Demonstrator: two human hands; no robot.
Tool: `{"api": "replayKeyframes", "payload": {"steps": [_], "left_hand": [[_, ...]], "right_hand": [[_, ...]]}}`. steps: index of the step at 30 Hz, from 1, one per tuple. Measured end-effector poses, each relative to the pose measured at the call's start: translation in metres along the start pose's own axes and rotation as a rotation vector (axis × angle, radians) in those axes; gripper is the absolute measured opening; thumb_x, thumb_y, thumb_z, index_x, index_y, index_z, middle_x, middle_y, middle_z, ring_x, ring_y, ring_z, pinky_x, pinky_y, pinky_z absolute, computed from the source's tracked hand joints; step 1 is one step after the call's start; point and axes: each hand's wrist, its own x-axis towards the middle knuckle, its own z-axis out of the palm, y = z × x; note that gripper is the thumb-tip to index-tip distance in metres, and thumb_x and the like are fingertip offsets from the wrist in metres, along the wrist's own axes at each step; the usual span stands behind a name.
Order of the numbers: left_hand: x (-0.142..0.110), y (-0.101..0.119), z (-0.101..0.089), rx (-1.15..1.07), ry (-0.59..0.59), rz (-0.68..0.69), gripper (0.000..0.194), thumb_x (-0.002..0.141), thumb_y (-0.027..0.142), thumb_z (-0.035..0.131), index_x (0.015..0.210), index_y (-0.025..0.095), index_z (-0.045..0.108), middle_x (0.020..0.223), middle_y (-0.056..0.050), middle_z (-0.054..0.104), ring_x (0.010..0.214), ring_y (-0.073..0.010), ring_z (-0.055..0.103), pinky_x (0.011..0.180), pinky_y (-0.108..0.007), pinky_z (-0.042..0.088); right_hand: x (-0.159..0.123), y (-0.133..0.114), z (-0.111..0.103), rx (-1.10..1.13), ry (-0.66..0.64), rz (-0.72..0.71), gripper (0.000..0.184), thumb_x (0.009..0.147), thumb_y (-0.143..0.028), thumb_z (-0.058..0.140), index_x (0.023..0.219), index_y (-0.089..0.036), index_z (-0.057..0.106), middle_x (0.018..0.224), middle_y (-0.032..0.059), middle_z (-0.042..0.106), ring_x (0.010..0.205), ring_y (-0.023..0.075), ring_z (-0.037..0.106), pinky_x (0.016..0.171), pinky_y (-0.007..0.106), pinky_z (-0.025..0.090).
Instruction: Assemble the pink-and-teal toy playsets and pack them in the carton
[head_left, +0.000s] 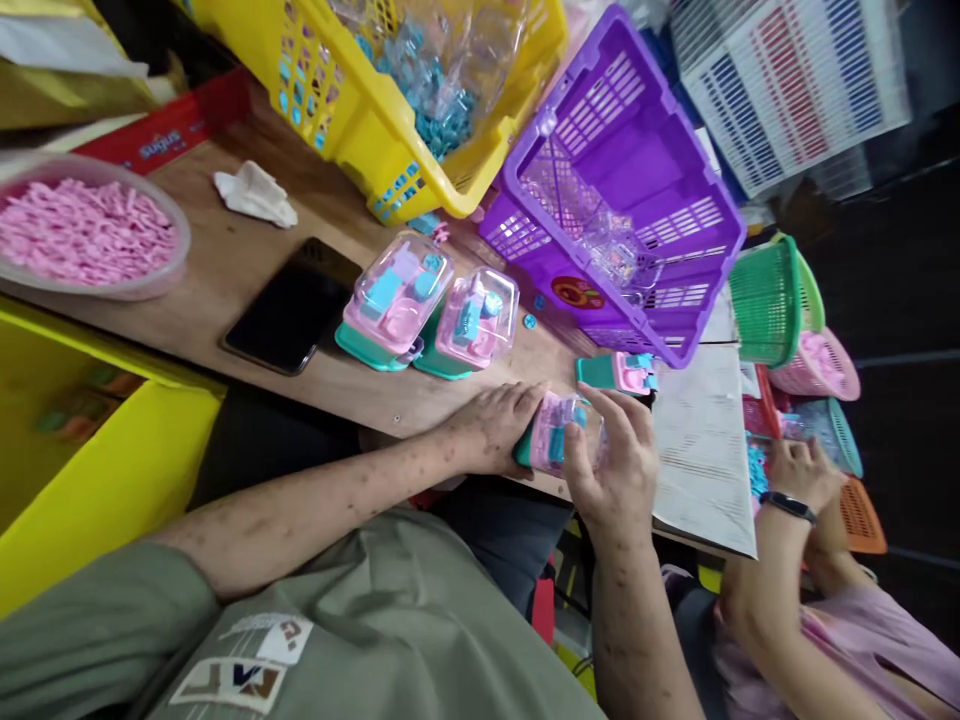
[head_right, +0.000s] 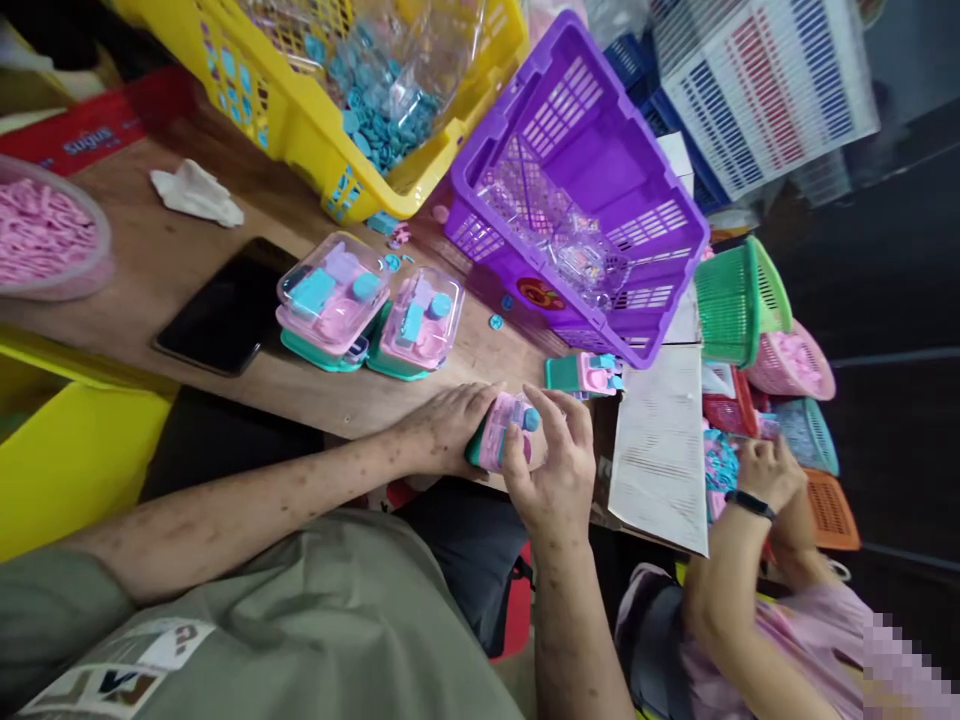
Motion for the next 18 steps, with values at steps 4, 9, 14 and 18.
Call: {"api": "replayKeyframes", "payload": {"steps": [4,9,14,18], "left_hand": [[0.0001,0.0026,0.0001,0.048,0.003,-0.002,0.14,0.069,0.046,0.108,0.171,0.017,0.016,0.166,-0.028,0.053,0.156,-0.047,0.057,0.13,-0.061,0.049],[-0.0004,0.005,0.0037,0.077,0.035,0.011,0.131,0.073,0.043,0.105,0.168,0.018,0.017,0.164,-0.027,0.055,0.155,-0.0458,0.059,0.129,-0.059,0.05],[-0.0013,0.005,0.0037,0.086,0.047,0.019,0.129,0.073,0.044,0.105,0.165,0.018,0.02,0.163,-0.026,0.056,0.152,-0.0462,0.061,0.126,-0.059,0.052],[-0.0011,0.0047,0.0039,0.093,0.051,0.0,0.127,0.071,0.041,0.105,0.164,0.021,0.022,0.161,-0.024,0.058,0.151,-0.0465,0.062,0.125,-0.059,0.052]], "right_hand": [[0.0023,0.0025,-0.0038,-0.025,-0.079,0.034,0.042,0.105,-0.042,0.068,0.142,-0.022,0.075,0.132,0.0157,0.07,0.128,0.0366,0.071,0.112,0.06,0.062],[-0.0006,0.0052,-0.0076,-0.049,-0.095,0.015,0.046,0.103,-0.04,0.069,0.145,-0.023,0.075,0.138,0.0169,0.07,0.131,0.0393,0.071,0.114,0.063,0.061],[-0.0018,0.004,-0.0073,-0.064,-0.088,0.012,0.046,0.104,-0.04,0.068,0.146,-0.023,0.075,0.138,0.017,0.071,0.129,0.0383,0.073,0.111,0.059,0.063],[0.0009,0.0024,-0.0081,-0.08,-0.114,0.016,0.045,0.103,-0.04,0.068,0.145,-0.024,0.076,0.138,0.0159,0.072,0.128,0.036,0.074,0.11,0.055,0.065]]}}
